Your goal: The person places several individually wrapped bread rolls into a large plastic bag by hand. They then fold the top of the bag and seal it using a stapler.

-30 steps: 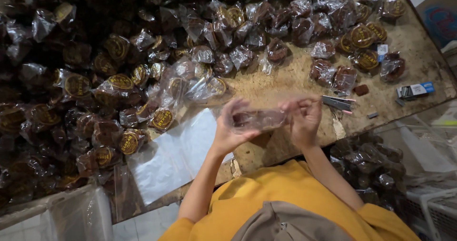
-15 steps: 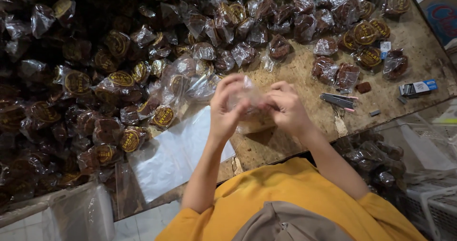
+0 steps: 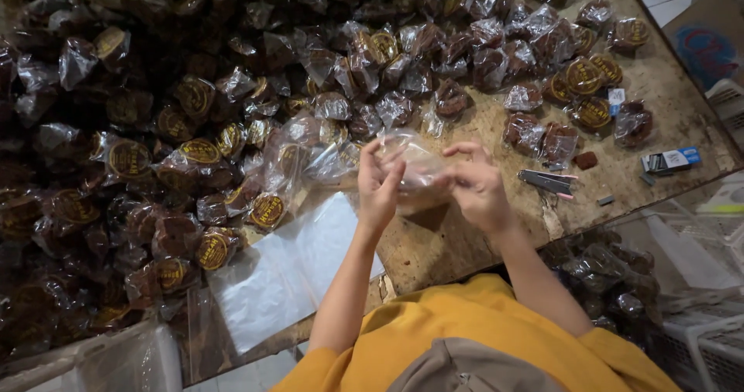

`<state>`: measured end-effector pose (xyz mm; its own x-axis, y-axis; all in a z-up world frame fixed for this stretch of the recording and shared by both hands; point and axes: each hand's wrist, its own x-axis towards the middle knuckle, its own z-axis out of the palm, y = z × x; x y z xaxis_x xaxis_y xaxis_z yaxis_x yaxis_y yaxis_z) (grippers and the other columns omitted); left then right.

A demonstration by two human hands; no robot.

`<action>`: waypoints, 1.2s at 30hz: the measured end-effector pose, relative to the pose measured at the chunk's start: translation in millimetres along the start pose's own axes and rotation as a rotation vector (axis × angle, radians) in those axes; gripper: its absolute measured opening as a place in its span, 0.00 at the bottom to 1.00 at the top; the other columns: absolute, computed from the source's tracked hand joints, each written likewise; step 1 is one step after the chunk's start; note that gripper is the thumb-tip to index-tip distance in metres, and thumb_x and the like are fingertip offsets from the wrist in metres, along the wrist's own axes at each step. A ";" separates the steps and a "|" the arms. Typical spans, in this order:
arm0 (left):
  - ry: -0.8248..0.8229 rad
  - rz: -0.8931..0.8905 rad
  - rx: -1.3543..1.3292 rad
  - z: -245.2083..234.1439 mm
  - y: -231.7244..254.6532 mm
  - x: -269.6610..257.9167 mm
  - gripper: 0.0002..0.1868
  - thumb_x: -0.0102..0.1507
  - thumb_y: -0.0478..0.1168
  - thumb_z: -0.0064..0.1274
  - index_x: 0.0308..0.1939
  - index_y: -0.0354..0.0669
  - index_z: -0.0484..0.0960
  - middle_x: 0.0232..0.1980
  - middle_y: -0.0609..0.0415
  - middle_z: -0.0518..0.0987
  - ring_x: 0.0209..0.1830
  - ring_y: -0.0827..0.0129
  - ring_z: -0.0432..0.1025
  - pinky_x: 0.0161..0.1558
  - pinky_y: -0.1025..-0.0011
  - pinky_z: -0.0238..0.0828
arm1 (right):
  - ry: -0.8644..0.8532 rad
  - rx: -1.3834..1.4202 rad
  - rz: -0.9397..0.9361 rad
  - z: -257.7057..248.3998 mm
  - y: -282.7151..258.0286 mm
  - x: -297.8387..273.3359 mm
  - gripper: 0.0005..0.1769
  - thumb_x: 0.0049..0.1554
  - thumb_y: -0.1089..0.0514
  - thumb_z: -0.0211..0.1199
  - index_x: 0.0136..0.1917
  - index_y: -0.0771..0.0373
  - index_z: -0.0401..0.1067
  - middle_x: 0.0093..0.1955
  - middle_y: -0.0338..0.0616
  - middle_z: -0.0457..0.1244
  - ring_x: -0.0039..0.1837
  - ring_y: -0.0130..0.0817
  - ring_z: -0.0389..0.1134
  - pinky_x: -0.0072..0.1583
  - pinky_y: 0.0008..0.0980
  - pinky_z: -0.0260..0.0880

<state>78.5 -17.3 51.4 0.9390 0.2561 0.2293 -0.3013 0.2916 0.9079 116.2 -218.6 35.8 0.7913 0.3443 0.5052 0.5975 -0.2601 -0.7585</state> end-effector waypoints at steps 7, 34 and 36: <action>-0.317 0.190 0.671 -1.8 9.9 6.5 0.06 0.62 0.48 0.65 0.38 0.55 0.87 0.44 0.65 0.82 0.48 0.67 0.80 0.56 0.66 0.75 | -0.029 -0.045 -0.119 -16.8 -48.7 -6.0 0.08 0.52 0.58 0.74 0.35 0.61 0.78 0.34 0.39 0.66 0.56 0.45 0.66 0.73 0.53 0.55; -0.142 0.309 0.686 21.9 38.4 -25.1 0.17 0.64 0.31 0.60 0.55 0.52 0.86 0.33 0.57 0.80 0.57 0.61 0.74 0.66 0.66 0.66 | -0.018 -0.018 0.170 -33.5 -69.0 0.3 0.09 0.59 0.68 0.66 0.53 0.60 0.80 0.46 0.42 0.71 0.59 0.41 0.69 0.73 0.51 0.60; -0.273 0.412 0.813 18.4 37.9 -27.6 0.34 0.53 0.39 0.73 0.63 0.44 0.81 0.39 0.53 0.80 0.61 0.52 0.70 0.66 0.56 0.67 | -0.233 -0.264 0.048 -40.4 -86.4 4.2 0.34 0.49 0.58 0.75 0.68 0.66 0.73 0.55 0.49 0.66 0.69 0.50 0.60 0.75 0.53 0.57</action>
<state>44.2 -30.3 86.0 0.8221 -0.0581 0.5664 -0.5059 -0.5309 0.6799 73.1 -231.1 120.0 0.7864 0.5148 0.3415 0.5977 -0.4943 -0.6313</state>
